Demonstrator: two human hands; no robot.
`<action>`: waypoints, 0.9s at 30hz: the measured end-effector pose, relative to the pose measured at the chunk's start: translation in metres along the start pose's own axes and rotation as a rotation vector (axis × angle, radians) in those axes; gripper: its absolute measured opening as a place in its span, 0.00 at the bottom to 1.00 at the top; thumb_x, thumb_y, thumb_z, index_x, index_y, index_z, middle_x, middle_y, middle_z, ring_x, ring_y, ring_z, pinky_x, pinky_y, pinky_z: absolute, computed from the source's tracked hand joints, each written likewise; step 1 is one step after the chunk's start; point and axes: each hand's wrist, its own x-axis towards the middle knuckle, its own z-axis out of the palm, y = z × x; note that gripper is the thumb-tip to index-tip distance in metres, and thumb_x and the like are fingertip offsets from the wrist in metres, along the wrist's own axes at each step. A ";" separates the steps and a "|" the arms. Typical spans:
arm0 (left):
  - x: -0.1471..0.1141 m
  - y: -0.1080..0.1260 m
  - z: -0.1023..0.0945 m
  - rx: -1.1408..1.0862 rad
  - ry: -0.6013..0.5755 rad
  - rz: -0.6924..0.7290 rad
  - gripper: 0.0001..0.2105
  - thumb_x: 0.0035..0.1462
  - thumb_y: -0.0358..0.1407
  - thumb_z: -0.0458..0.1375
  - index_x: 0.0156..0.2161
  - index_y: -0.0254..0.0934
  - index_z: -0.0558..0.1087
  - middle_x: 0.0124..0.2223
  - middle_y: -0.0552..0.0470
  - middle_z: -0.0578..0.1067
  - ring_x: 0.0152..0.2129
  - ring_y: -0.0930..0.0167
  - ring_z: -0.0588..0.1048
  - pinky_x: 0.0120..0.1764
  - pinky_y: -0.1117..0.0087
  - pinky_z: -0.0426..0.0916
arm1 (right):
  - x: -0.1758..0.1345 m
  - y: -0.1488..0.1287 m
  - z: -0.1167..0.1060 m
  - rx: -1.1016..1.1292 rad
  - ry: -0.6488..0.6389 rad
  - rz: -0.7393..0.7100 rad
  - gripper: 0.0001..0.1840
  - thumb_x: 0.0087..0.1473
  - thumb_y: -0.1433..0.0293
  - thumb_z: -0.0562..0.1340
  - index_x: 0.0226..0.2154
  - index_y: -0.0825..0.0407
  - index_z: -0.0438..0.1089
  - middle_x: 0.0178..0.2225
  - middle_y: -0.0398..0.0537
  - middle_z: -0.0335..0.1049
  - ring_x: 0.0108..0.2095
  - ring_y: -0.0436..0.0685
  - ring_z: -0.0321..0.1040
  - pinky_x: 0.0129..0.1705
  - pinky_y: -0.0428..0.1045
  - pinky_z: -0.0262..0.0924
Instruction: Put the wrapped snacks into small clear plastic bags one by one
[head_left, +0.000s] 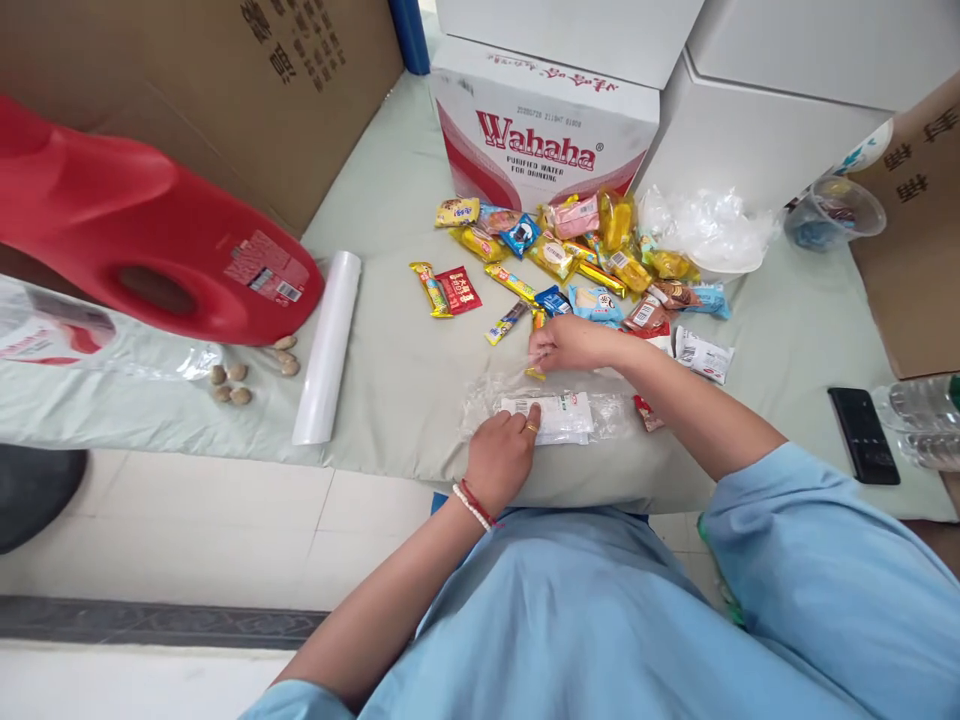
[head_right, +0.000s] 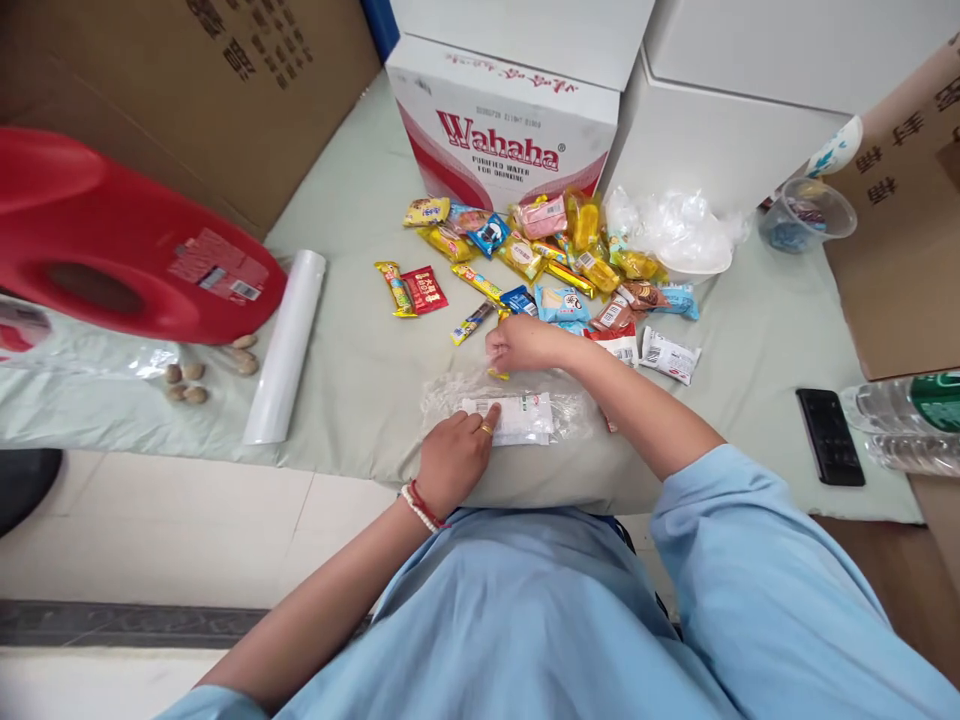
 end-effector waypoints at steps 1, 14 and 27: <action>-0.002 0.000 0.000 -0.003 -0.005 -0.003 0.21 0.70 0.27 0.48 0.64 0.31 0.69 0.34 0.44 0.77 0.37 0.60 0.76 0.34 0.61 0.67 | -0.007 -0.001 0.003 0.049 0.038 -0.077 0.09 0.58 0.71 0.65 0.40 0.54 0.80 0.32 0.43 0.77 0.32 0.51 0.68 0.36 0.45 0.56; -0.034 -0.034 -0.003 -0.537 0.240 0.056 0.13 0.70 0.34 0.50 0.42 0.38 0.79 0.31 0.49 0.77 0.31 0.67 0.76 0.37 0.66 0.71 | -0.071 0.005 0.126 -0.127 0.188 -0.339 0.20 0.69 0.72 0.55 0.55 0.47 0.79 0.35 0.52 0.69 0.38 0.59 0.59 0.43 0.52 0.54; 0.021 -0.039 -0.025 -0.212 0.121 -0.484 0.25 0.57 0.53 0.64 0.51 0.35 0.75 0.56 0.34 0.73 0.54 0.47 0.70 0.50 0.47 0.72 | -0.080 -0.024 0.115 -0.277 0.100 -0.194 0.21 0.68 0.74 0.56 0.56 0.45 0.77 0.42 0.57 0.72 0.47 0.65 0.59 0.46 0.56 0.48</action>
